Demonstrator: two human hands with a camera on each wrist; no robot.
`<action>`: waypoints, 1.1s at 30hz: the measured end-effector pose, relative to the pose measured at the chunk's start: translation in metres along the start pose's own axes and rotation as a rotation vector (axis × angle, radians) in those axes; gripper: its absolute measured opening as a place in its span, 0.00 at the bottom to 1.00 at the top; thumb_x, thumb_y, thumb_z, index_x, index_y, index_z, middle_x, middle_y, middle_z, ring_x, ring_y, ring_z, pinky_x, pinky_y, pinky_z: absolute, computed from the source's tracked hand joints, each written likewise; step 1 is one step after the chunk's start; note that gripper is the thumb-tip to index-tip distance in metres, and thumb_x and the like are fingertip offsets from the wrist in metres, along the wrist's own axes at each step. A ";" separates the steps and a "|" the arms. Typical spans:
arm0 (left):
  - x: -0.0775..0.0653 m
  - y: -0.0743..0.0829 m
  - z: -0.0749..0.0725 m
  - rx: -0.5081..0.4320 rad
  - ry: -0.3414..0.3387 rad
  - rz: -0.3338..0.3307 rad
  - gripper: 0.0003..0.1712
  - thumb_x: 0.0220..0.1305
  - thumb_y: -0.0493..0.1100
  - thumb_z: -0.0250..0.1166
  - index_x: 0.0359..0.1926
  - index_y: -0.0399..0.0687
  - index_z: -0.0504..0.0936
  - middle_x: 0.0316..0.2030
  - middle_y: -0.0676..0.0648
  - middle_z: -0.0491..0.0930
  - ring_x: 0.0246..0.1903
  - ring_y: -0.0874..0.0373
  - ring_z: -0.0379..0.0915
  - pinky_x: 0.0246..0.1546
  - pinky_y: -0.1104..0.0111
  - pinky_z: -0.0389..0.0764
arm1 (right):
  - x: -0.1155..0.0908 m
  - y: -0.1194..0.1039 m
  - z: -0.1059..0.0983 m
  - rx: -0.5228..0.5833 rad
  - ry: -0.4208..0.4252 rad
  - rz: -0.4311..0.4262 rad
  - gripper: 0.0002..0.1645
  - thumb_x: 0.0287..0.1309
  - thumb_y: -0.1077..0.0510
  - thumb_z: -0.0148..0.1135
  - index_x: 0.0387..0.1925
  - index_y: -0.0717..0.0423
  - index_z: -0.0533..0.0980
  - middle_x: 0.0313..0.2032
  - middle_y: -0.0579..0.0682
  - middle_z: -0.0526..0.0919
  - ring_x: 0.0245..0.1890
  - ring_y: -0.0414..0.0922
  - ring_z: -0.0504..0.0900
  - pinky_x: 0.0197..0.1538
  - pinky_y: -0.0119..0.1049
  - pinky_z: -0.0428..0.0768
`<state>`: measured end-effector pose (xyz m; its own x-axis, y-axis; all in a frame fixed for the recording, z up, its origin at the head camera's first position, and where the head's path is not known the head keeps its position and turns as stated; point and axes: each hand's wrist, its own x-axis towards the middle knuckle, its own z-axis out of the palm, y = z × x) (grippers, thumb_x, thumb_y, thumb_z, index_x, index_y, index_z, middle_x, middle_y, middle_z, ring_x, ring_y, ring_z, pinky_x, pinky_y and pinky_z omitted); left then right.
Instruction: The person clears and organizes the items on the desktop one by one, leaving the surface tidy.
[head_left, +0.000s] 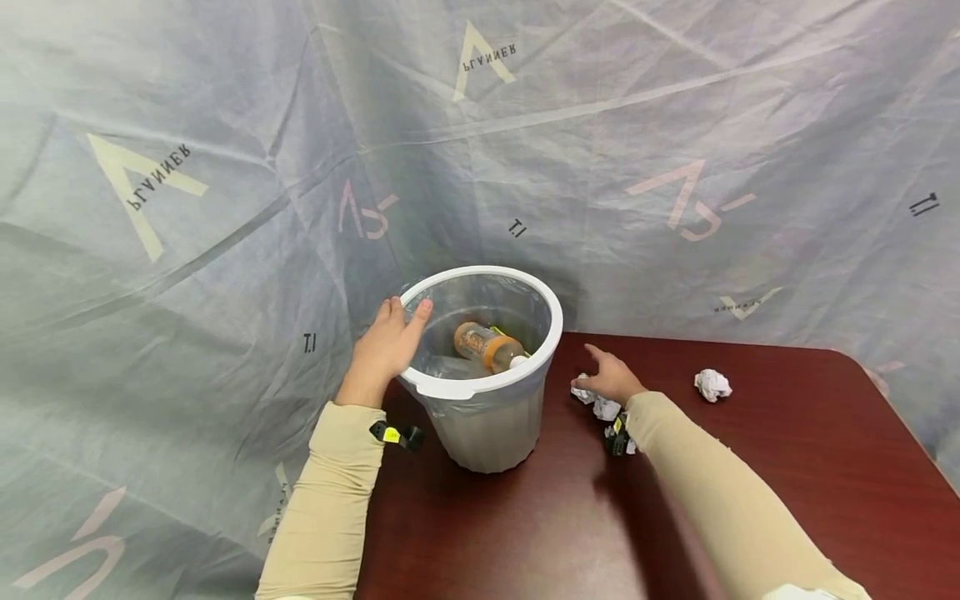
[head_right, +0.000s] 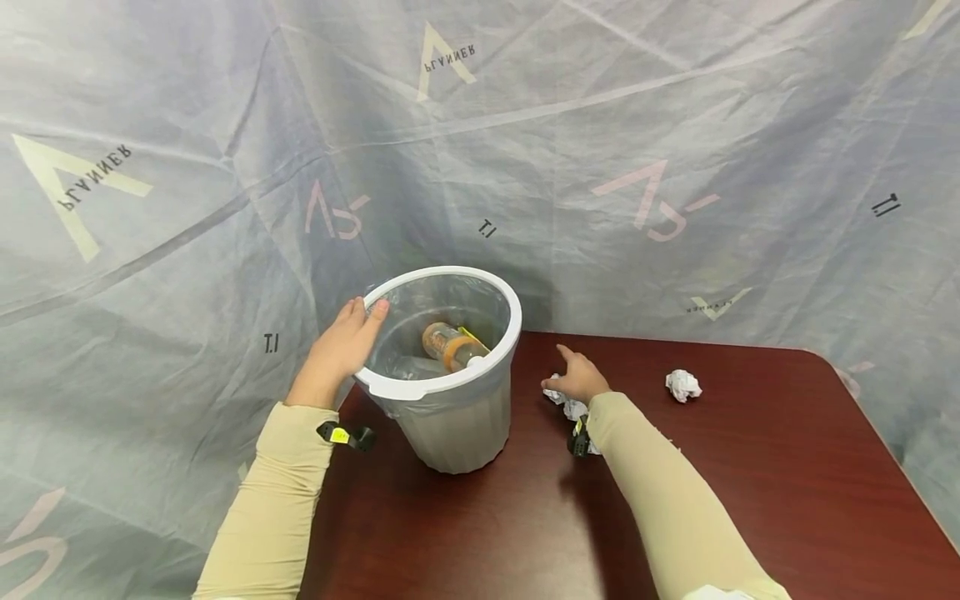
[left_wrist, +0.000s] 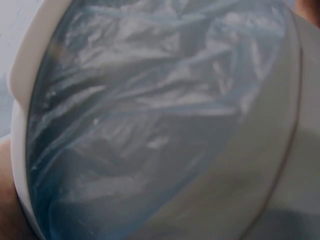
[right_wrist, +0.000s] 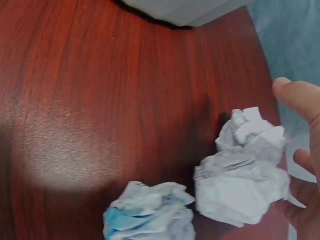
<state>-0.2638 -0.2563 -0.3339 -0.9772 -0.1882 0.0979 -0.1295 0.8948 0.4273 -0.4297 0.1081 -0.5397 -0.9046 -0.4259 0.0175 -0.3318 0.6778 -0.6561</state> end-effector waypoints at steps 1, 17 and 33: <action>0.000 0.000 0.000 0.000 0.000 -0.002 0.64 0.65 0.82 0.20 0.79 0.31 0.42 0.78 0.30 0.43 0.73 0.30 0.50 0.68 0.36 0.57 | 0.000 0.001 0.002 -0.004 -0.003 0.004 0.57 0.58 0.48 0.72 0.78 0.62 0.52 0.71 0.72 0.61 0.70 0.68 0.63 0.66 0.64 0.66; 0.003 0.000 0.000 0.001 0.000 -0.009 0.64 0.65 0.82 0.20 0.79 0.32 0.42 0.78 0.32 0.43 0.73 0.31 0.50 0.67 0.36 0.58 | -0.003 0.004 0.017 -0.103 0.029 -0.047 0.27 0.49 0.65 0.73 0.52 0.70 0.79 0.48 0.64 0.84 0.47 0.57 0.82 0.50 0.52 0.80; 0.000 0.001 -0.001 0.000 -0.004 -0.005 0.63 0.66 0.81 0.21 0.79 0.32 0.42 0.78 0.31 0.44 0.74 0.31 0.50 0.69 0.37 0.57 | 0.007 -0.009 -0.033 -0.125 0.121 -0.093 0.24 0.51 0.63 0.71 0.49 0.70 0.79 0.45 0.65 0.84 0.47 0.60 0.81 0.52 0.55 0.77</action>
<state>-0.2643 -0.2555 -0.3329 -0.9772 -0.1912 0.0923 -0.1344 0.8937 0.4280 -0.4416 0.1184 -0.5090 -0.8918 -0.4196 0.1693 -0.4389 0.7114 -0.5489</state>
